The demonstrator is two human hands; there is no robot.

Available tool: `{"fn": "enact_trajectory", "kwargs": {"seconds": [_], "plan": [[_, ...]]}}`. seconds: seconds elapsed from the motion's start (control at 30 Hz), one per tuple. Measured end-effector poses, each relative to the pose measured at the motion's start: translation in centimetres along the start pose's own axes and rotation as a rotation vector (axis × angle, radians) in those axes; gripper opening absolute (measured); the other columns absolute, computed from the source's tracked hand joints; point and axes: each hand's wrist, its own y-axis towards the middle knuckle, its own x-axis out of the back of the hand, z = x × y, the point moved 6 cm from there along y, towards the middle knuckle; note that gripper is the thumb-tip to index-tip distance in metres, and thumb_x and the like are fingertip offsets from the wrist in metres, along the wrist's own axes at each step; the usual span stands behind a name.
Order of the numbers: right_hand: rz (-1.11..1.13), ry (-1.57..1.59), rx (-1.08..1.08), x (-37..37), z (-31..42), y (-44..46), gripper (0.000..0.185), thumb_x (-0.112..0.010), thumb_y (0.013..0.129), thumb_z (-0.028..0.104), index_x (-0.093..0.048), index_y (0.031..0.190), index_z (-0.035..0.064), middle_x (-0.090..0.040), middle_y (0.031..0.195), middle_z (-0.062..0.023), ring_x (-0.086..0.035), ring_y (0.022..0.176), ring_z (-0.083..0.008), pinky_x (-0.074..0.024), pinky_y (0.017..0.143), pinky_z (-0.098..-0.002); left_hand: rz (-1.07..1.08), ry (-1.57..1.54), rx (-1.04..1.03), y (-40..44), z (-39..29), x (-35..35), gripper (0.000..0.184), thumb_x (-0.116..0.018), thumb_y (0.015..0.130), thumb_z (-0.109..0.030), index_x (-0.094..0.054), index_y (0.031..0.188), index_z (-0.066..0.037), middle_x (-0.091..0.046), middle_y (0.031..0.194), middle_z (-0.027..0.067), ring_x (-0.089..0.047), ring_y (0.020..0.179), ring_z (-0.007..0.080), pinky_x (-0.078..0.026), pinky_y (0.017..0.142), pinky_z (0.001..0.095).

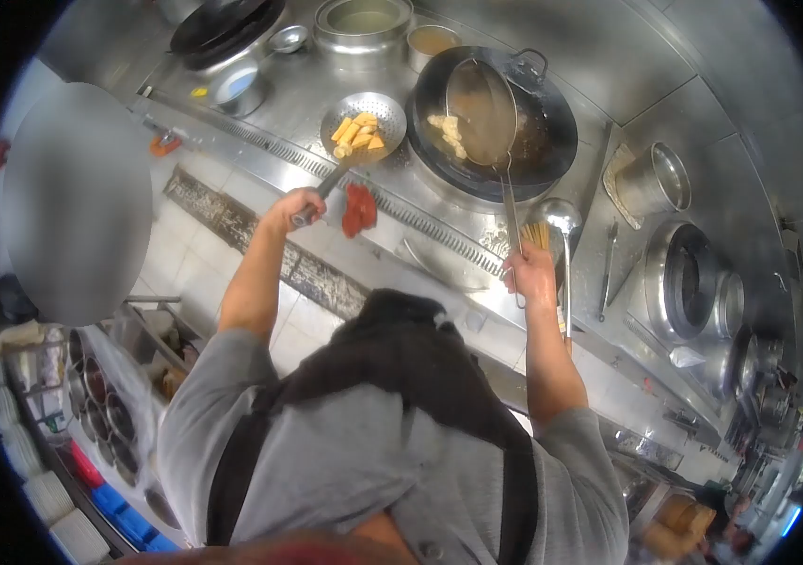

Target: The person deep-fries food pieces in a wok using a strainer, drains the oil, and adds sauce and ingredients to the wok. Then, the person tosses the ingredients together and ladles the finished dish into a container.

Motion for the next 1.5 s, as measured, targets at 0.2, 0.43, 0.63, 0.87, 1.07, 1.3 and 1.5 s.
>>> {"fn": "enact_trajectory", "kwargs": {"seconds": [0.2, 0.43, 0.63, 0.87, 1.07, 1.3, 1.5], "plan": [[0.053, 0.181, 0.056, -2.7, 1.4, -0.6, 0.013, -0.049, 0.081, 0.005, -0.057, 0.074, -0.0026, -0.054, 0.053, -0.0080, -0.049, 0.037, -0.0144, -0.0356, 0.036, -0.0276, -0.183, 0.201, 0.031, -7.2, -1.9, -3.4, 0.024, -0.061, 0.063, -0.003, -0.055, 0.086, 0.004, -0.054, 0.063, 0.0098, -0.053, 0.046, 0.0189, -0.041, 0.040, 0.0291], [-0.011, 0.142, 0.133, -4.4, 5.9, -2.6, 0.013, -0.050, 0.083, 0.006, -0.059, 0.080, -0.0029, -0.055, 0.059, -0.0055, -0.048, 0.037, -0.0120, -0.0337, 0.033, -0.0246, -0.149, 0.159, 0.043, -10.7, -3.0, -5.1, 0.020, -0.061, 0.063, -0.002, -0.054, 0.081, 0.003, -0.052, 0.061, 0.0101, -0.052, 0.045, 0.0190, -0.041, 0.039, 0.0303], [-0.130, 0.111, 0.154, -2.7, 5.1, -1.2, 0.018, -0.048, 0.081, 0.003, -0.062, 0.092, -0.0015, -0.056, 0.058, -0.0061, -0.049, 0.038, -0.0118, -0.0358, 0.036, -0.0273, -0.055, -0.022, 0.024, -10.1, -1.7, -5.1, 0.014, -0.060, 0.065, -0.001, -0.054, 0.077, 0.003, -0.053, 0.061, 0.0111, -0.051, 0.041, 0.0194, -0.041, 0.037, 0.0307], [-0.419, -0.058, 0.154, 4.1, 2.5, 1.7, 0.015, -0.044, 0.080, -0.001, -0.059, 0.083, -0.0020, -0.054, 0.055, -0.0079, -0.050, 0.040, -0.0148, -0.0381, 0.038, -0.0302, -0.089, 0.018, -0.011, -10.0, -2.9, -3.7, 0.007, -0.060, 0.064, -0.006, -0.058, 0.062, 0.001, -0.055, 0.056, 0.0115, -0.053, 0.044, 0.0194, -0.038, 0.039, 0.0299], [-0.449, -0.429, 0.067, 6.3, -2.6, 7.3, 0.015, -0.044, 0.080, 0.000, -0.057, 0.082, -0.0060, -0.058, 0.059, -0.0109, -0.053, 0.040, -0.0195, -0.0412, 0.036, -0.0322, -0.106, -0.042, -0.022, -4.5, -2.6, 0.1, 0.007, -0.059, 0.066, -0.007, -0.058, 0.065, -0.001, -0.056, 0.059, 0.0114, -0.052, 0.045, 0.0197, -0.038, 0.041, 0.0305], [-0.092, 0.280, -0.159, 0.4, -2.2, 6.4, 0.010, -0.057, 0.078, 0.006, -0.058, 0.072, -0.0020, -0.055, 0.059, -0.0066, -0.049, 0.042, -0.0155, -0.0368, 0.036, -0.0284, -0.158, 0.074, 0.027, -2.8, -1.7, 1.8, 0.009, -0.059, 0.068, -0.010, -0.059, 0.069, -0.001, -0.057, 0.061, 0.0107, -0.053, 0.047, 0.0195, -0.039, 0.042, 0.0310], [0.044, 0.510, -0.141, -5.0, 1.8, 7.3, 0.009, -0.055, 0.079, 0.007, -0.056, 0.073, 0.0001, -0.054, 0.060, -0.0058, -0.048, 0.044, -0.0140, -0.0352, 0.039, -0.0256, -0.204, 0.061, 0.048, -2.8, -1.9, 1.4, 0.014, -0.060, 0.073, -0.015, -0.059, 0.073, -0.001, -0.058, 0.062, 0.0101, -0.054, 0.049, 0.0198, -0.041, 0.044, 0.0309]]}}
